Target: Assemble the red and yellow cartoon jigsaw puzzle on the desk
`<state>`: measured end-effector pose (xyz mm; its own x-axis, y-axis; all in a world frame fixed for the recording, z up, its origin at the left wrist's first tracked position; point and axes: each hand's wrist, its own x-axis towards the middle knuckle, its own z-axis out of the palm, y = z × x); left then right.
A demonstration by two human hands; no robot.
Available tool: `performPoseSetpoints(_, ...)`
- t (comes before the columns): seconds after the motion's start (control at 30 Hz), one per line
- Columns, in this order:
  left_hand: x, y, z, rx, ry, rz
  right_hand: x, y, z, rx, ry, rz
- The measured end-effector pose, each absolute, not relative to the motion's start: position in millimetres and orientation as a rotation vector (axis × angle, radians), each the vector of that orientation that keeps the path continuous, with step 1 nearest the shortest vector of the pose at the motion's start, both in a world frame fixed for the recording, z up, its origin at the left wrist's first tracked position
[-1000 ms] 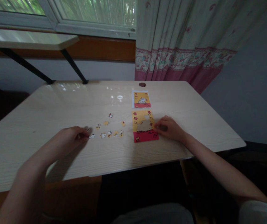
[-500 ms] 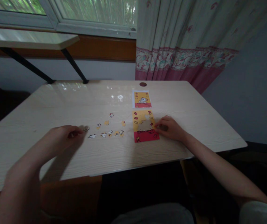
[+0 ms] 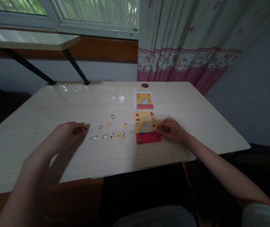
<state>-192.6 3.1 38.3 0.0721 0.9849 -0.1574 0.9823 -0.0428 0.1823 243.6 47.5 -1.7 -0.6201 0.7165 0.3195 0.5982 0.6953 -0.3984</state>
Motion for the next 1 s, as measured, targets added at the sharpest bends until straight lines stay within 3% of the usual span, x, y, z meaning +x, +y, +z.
performPoseSetpoints(0.77, -189.1, 10.2, 41.5, 2.036, 1.809, 0.024, 244.0, 48.1, -2.2, -0.999, -2.448, 0.352)
performPoseSetpoints(0.87, -188.9, 8.3, 41.9, 1.987, 1.781, 0.120, 243.4, 47.5, -1.5, -1.004, -2.441, 0.353)
performPoseSetpoints(1.0, -171.5, 6.7, 50.9, 1.759, 1.648, 0.501, 243.6, 48.8, -1.2, -0.984, -2.430, 0.389)
